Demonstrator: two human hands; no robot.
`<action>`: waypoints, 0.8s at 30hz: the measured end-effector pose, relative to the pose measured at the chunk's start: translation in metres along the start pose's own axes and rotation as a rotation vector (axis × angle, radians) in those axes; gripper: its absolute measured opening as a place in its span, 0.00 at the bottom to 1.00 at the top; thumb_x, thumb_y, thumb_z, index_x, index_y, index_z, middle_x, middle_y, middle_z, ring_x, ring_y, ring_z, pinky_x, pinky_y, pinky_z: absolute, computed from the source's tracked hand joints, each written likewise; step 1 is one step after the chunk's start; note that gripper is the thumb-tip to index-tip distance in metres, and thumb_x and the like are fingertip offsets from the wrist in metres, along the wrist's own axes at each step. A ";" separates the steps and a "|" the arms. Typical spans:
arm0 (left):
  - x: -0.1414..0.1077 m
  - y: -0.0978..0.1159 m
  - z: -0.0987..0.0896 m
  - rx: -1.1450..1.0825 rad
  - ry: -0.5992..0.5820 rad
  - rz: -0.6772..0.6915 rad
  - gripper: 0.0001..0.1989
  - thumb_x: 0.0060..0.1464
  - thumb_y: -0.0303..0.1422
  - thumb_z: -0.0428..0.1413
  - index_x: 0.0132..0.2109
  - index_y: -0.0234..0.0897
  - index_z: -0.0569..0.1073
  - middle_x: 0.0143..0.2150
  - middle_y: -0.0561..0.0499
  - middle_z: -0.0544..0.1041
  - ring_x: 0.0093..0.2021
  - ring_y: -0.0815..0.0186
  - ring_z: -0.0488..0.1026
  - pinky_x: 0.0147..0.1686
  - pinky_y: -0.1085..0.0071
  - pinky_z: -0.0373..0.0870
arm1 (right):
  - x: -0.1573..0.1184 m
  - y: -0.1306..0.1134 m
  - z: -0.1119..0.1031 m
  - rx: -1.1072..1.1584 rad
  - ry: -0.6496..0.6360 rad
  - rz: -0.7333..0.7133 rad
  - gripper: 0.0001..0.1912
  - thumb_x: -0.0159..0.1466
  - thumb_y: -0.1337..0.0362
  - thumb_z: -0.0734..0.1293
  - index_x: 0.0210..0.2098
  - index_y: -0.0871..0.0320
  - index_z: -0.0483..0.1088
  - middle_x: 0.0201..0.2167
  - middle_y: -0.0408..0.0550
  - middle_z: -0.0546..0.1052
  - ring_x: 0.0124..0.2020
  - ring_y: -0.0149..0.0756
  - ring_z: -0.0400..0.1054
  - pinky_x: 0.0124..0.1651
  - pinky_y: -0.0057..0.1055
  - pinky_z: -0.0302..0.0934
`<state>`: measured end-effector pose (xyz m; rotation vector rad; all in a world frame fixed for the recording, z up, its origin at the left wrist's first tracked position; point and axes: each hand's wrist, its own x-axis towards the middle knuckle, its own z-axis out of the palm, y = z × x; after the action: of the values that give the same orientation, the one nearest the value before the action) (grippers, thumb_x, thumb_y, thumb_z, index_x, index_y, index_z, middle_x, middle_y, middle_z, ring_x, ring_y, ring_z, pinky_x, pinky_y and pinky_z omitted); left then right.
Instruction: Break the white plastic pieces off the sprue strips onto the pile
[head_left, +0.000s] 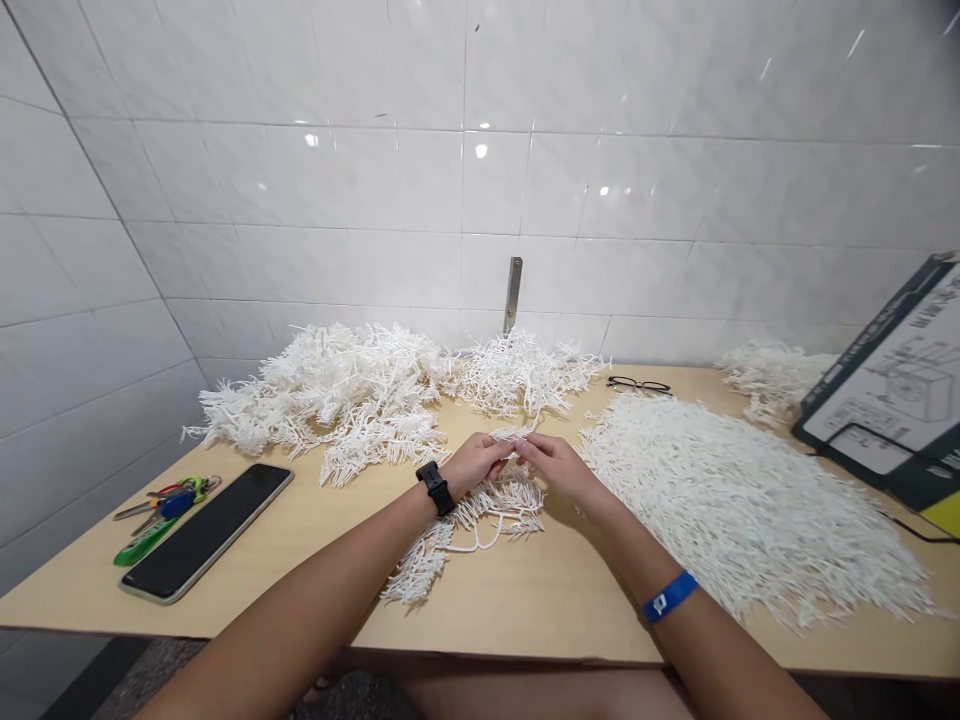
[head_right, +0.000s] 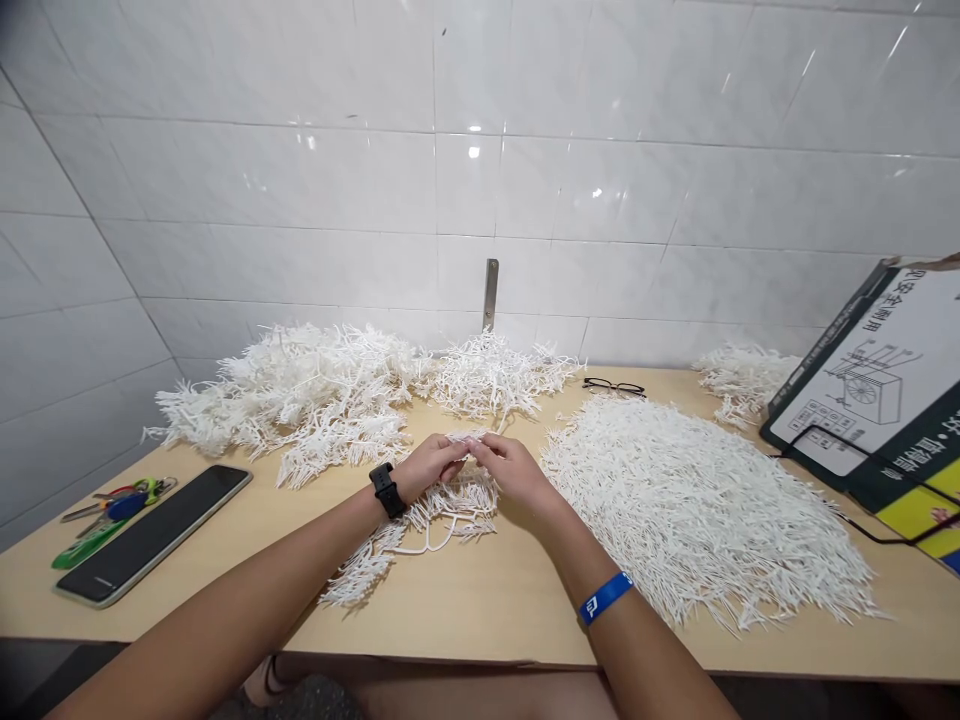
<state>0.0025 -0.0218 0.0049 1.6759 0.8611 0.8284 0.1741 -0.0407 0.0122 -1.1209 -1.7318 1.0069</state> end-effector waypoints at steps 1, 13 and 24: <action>0.000 0.001 0.001 0.001 0.001 0.000 0.31 0.53 0.55 0.49 0.14 0.35 0.61 0.11 0.56 0.57 0.16 0.74 0.53 0.23 0.72 0.51 | 0.000 0.000 0.000 0.028 -0.009 0.013 0.23 0.59 0.44 0.64 0.30 0.59 0.73 0.25 0.45 0.72 0.30 0.34 0.65 0.34 0.31 0.59; -0.005 0.010 0.010 0.059 -0.038 -0.016 0.31 0.48 0.57 0.52 0.14 0.35 0.62 0.12 0.55 0.60 0.17 0.74 0.57 0.23 0.73 0.54 | -0.002 0.001 0.006 0.274 0.075 0.114 0.29 0.57 0.38 0.63 0.36 0.59 0.77 0.33 0.53 0.78 0.35 0.39 0.70 0.34 0.31 0.61; 0.003 0.003 0.016 0.031 -0.034 0.001 0.27 0.49 0.54 0.53 0.18 0.34 0.65 0.12 0.57 0.58 0.15 0.75 0.54 0.20 0.73 0.52 | 0.009 0.021 0.000 0.107 0.225 0.164 0.32 0.57 0.34 0.58 0.24 0.58 0.71 0.20 0.50 0.73 0.23 0.37 0.67 0.30 0.34 0.62</action>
<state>0.0178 -0.0279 0.0045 1.7129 0.8533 0.7890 0.1780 -0.0266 -0.0051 -1.2708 -1.4103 1.0172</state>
